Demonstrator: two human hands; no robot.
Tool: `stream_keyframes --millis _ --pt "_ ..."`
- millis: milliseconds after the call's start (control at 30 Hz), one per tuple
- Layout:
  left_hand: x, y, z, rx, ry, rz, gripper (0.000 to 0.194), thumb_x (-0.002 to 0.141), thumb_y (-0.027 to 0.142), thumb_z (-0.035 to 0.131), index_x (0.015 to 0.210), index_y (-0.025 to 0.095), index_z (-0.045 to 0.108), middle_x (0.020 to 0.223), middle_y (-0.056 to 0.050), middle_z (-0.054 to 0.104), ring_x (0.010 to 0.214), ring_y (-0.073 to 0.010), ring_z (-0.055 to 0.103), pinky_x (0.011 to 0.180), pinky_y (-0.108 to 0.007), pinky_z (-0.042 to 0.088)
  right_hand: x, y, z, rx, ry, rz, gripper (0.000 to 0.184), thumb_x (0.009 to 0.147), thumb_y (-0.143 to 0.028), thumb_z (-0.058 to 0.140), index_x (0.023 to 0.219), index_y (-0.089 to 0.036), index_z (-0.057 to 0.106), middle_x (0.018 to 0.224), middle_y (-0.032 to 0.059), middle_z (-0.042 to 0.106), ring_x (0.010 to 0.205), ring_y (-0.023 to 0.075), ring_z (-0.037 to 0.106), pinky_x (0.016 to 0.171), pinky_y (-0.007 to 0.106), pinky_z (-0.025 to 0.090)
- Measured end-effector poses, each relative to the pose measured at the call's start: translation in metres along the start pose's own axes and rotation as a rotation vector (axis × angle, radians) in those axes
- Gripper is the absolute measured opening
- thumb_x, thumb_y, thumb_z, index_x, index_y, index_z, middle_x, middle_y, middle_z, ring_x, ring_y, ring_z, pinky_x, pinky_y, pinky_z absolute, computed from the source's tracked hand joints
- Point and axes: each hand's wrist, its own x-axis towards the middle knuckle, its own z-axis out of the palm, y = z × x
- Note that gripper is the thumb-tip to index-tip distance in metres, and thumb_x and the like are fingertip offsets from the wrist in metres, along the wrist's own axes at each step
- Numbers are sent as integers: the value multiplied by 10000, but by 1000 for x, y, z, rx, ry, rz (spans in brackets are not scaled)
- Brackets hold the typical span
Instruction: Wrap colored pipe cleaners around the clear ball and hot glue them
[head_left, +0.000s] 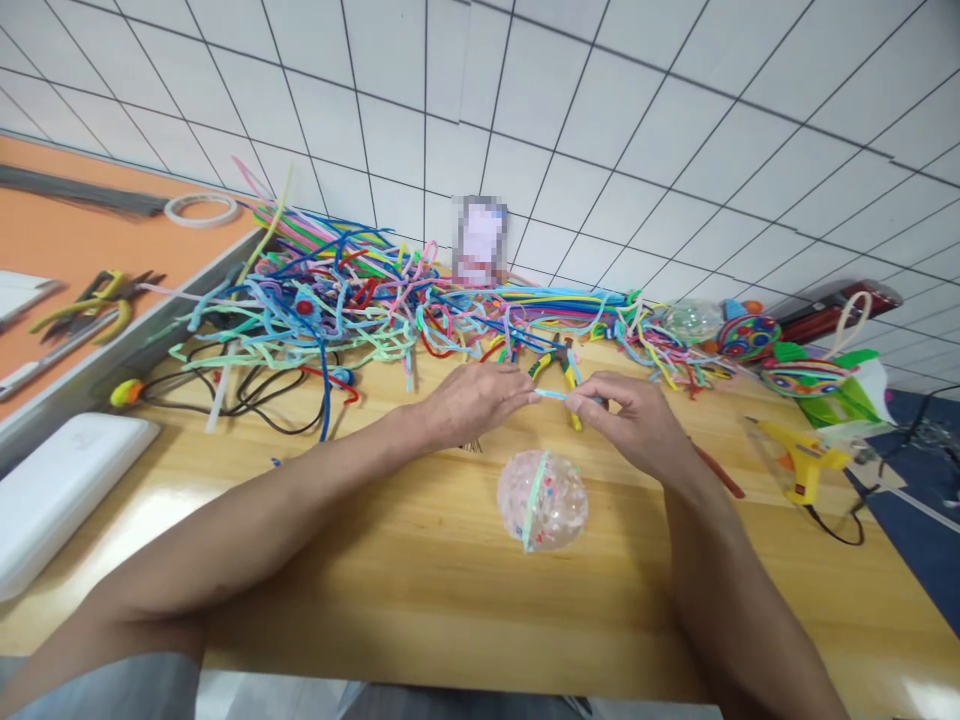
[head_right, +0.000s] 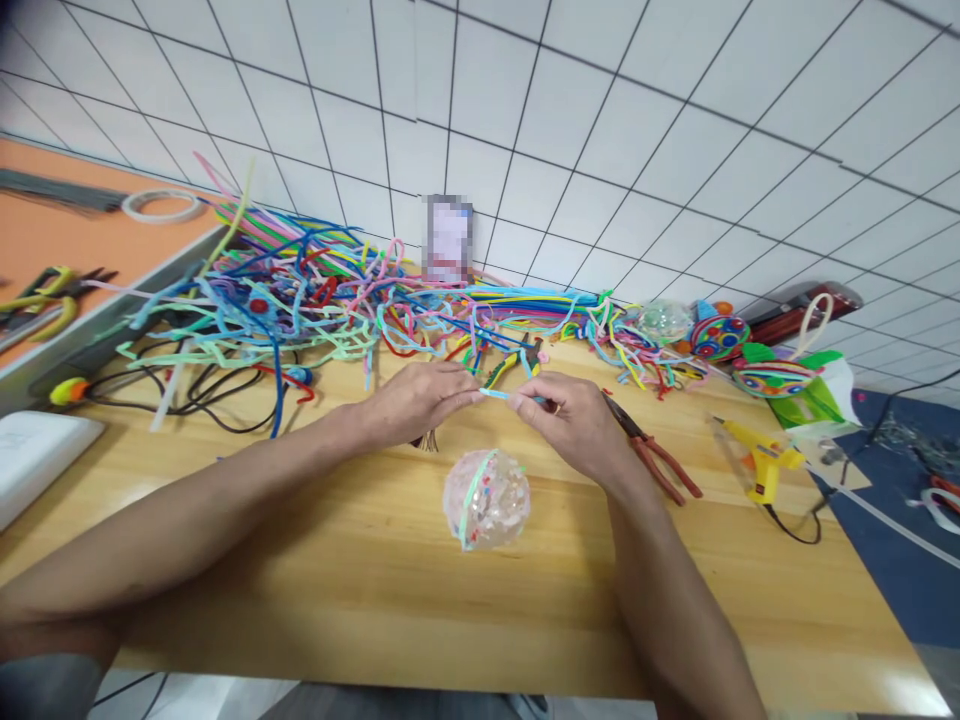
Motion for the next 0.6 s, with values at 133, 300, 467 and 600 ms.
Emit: stream_keyframes --millis 133,300,467,600 --pt "-3 3 -4 -132 53 -65 310 1043 362 586 814 220 739 744 -20 691 685 -174 622 698 -276 416 3 11 1 -178 184 -101 288 1025 -381 618 848 -232 791 777 49 736 704 187 632 702 333 458" --pt "-2 3 -7 -115 -43 -120 353 1050 345 547 776 184 702 666 28 605 654 -132 539 666 -246 373 10 46 4 -398 364 -274 267 1040 -382 632 920 -228 815 834 70 778 780 215 690 746 343 505" --pt "-1 -8 -8 -159 -53 -193 342 1035 376 549 820 176 724 603 63 518 595 -107 485 623 -231 355 12 76 -1 -505 488 -295 277 1050 -387 621 924 -223 806 806 61 755 771 217 681 713 342 487" --pt "-1 -8 -10 -196 -84 -202 361 1021 385 540 776 172 699 593 68 450 586 -103 438 609 -232 334 12 87 -6 -485 500 -312 271 1038 -387 640 903 -220 806 789 55 747 751 209 668 711 335 485"
